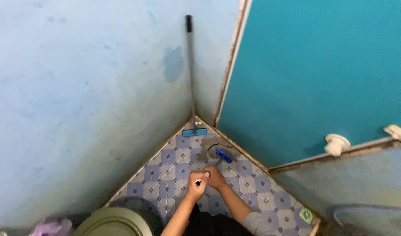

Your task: The person attaches a wet cloth to a mop head and then cleans the floor of a bathroom by hand.

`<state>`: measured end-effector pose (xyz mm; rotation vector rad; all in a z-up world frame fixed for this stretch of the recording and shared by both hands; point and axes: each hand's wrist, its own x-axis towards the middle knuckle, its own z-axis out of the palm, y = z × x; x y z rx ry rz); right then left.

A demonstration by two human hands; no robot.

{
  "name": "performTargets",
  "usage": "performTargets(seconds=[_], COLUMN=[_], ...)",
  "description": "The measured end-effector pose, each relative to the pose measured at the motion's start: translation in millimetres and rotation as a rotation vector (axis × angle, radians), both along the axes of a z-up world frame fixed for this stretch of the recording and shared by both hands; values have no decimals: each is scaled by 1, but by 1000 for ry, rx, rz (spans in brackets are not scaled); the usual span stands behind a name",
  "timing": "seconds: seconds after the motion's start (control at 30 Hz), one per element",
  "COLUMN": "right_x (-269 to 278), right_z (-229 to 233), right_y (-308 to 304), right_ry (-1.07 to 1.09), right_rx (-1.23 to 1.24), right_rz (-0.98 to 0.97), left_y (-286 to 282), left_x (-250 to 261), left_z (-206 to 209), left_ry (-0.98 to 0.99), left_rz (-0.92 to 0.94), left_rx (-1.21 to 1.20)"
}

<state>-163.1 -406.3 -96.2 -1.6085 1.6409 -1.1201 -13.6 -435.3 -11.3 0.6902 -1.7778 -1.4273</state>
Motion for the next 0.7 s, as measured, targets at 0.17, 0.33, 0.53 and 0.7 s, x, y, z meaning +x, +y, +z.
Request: performTargets(seconds=[0.17, 0.33, 0.53, 0.7], right_x=[1, -1, 14, 52], right_z=[-2, 3, -1, -2], right_y=[16, 67, 159, 229], right_ry=[-245, -387, -340, -206], right_rx=[236, 78, -201, 157], right_rz=[-271, -378, -677, -909], left_y=[-17, 6, 69, 123], left_x=[-27, -62, -94, -69], left_z=[27, 68, 88, 79], left_ry=[39, -1, -93, -71], left_rz=[-124, -230, -595, -804], left_rx=[62, 34, 327, 344])
